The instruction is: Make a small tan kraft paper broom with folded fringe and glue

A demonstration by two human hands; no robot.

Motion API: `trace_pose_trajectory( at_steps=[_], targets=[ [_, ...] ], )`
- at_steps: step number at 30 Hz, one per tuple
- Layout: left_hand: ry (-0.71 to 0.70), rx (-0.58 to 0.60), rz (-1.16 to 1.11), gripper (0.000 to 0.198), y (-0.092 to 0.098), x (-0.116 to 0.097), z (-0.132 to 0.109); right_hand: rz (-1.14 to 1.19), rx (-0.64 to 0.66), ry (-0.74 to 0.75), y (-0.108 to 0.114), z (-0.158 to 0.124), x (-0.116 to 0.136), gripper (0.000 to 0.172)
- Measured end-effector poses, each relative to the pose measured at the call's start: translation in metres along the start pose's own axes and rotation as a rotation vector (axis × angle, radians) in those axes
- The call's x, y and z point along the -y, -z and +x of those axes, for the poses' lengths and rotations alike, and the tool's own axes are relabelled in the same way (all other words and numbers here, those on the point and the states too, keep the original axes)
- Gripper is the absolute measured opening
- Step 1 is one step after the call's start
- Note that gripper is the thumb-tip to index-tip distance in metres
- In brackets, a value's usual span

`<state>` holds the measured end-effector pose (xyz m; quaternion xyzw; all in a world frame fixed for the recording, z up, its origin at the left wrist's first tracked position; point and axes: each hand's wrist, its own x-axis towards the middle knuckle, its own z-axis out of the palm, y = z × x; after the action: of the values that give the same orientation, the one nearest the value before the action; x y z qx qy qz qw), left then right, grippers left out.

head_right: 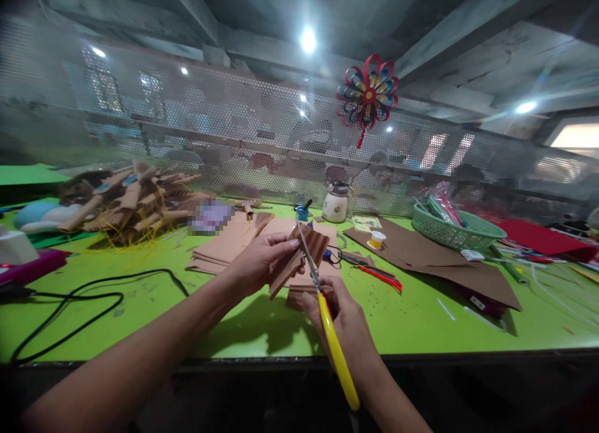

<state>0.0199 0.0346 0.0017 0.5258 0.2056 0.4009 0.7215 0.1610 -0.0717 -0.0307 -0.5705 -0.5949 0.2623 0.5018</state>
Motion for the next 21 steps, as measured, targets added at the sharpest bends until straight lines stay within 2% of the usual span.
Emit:
trace_pose_trajectory(
  at_steps=[6, 12, 21],
  targets=[
    [-0.08, 0.019, 0.063, 0.018, 0.0035, 0.0022, 0.0016, 0.028, 0.002, -0.003, 0.0015, -0.0008, 0.0036, 0.048],
    [-0.116, -0.03, 0.007, 0.017, 0.0039, 0.0051, 0.0032, 0.041, 0.027, 0.006, 0.0025, -0.002, 0.0051, 0.049],
    [-0.097, -0.077, 0.009, 0.019, 0.0031, 0.0041, 0.0031, -0.007, 0.01, -0.015, 0.0008, -0.0021, 0.0017, 0.046]
  ],
)
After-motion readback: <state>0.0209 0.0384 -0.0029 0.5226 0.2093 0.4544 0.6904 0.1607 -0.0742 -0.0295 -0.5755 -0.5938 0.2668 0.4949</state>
